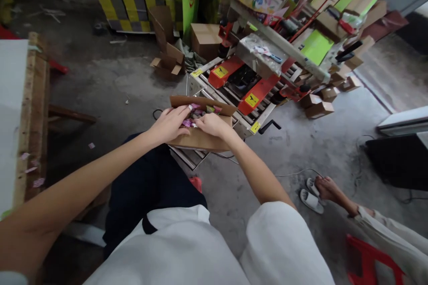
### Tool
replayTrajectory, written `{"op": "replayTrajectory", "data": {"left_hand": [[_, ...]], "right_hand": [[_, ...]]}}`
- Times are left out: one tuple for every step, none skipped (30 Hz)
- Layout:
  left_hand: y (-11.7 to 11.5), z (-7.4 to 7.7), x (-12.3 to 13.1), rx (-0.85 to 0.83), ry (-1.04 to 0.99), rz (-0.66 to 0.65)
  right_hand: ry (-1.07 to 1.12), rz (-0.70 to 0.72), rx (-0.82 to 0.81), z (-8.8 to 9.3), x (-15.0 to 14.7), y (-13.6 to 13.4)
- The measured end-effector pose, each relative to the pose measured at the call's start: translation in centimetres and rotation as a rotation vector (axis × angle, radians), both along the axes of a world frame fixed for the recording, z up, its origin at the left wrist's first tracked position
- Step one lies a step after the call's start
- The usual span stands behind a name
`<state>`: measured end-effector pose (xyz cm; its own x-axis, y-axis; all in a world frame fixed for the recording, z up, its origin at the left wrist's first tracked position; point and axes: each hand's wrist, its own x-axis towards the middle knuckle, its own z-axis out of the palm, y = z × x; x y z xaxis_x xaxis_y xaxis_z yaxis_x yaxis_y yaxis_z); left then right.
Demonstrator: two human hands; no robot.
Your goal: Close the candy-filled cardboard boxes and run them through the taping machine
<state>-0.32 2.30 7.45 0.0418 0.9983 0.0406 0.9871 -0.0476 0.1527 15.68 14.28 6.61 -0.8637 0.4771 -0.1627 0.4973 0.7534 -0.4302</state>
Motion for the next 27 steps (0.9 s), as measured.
{"op": "replayTrajectory", "data": {"left_hand": [[0.3, -0.1, -0.1, -0.014, 0.002, -0.026], [0.7, -0.2, -0.3, -0.031, 0.003, -0.051], [1.1, -0.3, -0.4, -0.054, 0.003, -0.076], [1.6, -0.3, -0.6, -0.085, 0.003, -0.098], [2.1, -0.2, -0.7, -0.125, 0.004, -0.118], [2.6, 0.0, -0.8, -0.166, 0.004, -0.135], [3.1, 0.2, -1.0, -0.205, 0.005, -0.150], [3.4, 0.4, -1.1, -0.238, 0.003, -0.160], [3.7, 0.7, -1.1, -0.260, -0.005, -0.163], [3.7, 0.8, -1.2, -0.268, -0.020, -0.161], [3.6, 0.8, -1.3, -0.263, -0.043, -0.155], [3.4, 0.6, -1.2, -0.242, -0.073, -0.139], [2.9, 0.4, -1.2, -0.208, -0.109, -0.122], [2.4, 0.0, -1.1, -0.159, -0.147, -0.105], [1.8, -0.6, -0.9, -0.094, -0.182, -0.085], [1.1, -1.1, -0.6, -0.015, -0.213, -0.056], [0.5, -1.6, -0.4, 0.072, -0.235, -0.018], [0.1, -2.1, -0.2, 0.155, -0.250, 0.022], [-0.2, -2.5, 0.0, 0.226, -0.259, 0.063], [-0.3, -2.8, 0.2, 0.281, -0.264, 0.103], [-0.2, -3.0, 0.3, 0.316, -0.269, 0.135], [0.1, -3.0, 0.3, 0.332, -0.272, 0.156], [0.5, -2.9, 0.3, 0.332, -0.266, 0.168], [1.1, -2.7, 0.2, 0.322, -0.252, 0.174], [1.7, -2.4, 0.2, 0.299, -0.231, 0.171], [2.3, -2.1, 0.2, 0.264, -0.204, 0.159], [2.8, -1.7, 0.3, 0.217, -0.174, 0.140]], "right_hand": [[-0.002, -0.005, -0.005, -0.2, -0.2, 0.2], [0.001, -0.007, -0.004, -0.5, -0.4, 0.4], [0.006, -0.007, 0.003, -0.8, -0.5, 0.6], [0.008, -0.006, 0.014, -1.0, -0.7, 0.7], [0.008, -0.002, 0.026, -1.2, -0.7, 0.8], [0.011, -0.003, 0.037, -1.4, -0.8, 0.7], [0.024, -0.008, 0.048, -1.7, -0.7, 0.5], [0.056, -0.015, 0.061, -1.9, -0.5, 0.2], [0.112, -0.025, 0.078, -2.3, -0.3, -0.2], [0.193, -0.041, 0.106, -2.7, 0.1, -0.7], [0.291, -0.075, 0.151, -3.2, 0.5, -1.3], [0.393, -0.129, 0.211, -3.7, 0.9, -1.8], [0.488, -0.207, 0.279, -4.2, 1.3, -2.3], [0.568, -0.308, 0.346, -4.5, 1.6, -2.7], [0.626, -0.416, 0.401, -4.8, 1.9, -3.0], [0.658, -0.501, 0.428, -5.0, 2.0, -3.2], [0.667, -0.545, 0.422, -5.1, 2.1, -3.2], [0.661, -0.544, 0.388, -5.2, 2.1, -3.0], [0.646, -0.509, 0.338, -5.2, 2.0, -2.8], [0.622, -0.454, 0.286, -5.1, 1.8, -2.6], [0.595, -0.400, 0.242, -5.1, 1.7, -2.3], [0.565, -0.358, 0.211, -5.0, 1.5, -2.1], [0.535, -0.332, 0.193, -5.0, 1.5, -1.9], [0.502, -0.314, 0.183, -5.0, 1.4, -1.7], [0.470, -0.301, 0.176, -4.9, 1.4, -1.7], [0.445, -0.291, 0.170, -4.9, 1.4, -1.7], [0.435, -0.286, 0.167, -4.9, 1.5, -1.8]]}}
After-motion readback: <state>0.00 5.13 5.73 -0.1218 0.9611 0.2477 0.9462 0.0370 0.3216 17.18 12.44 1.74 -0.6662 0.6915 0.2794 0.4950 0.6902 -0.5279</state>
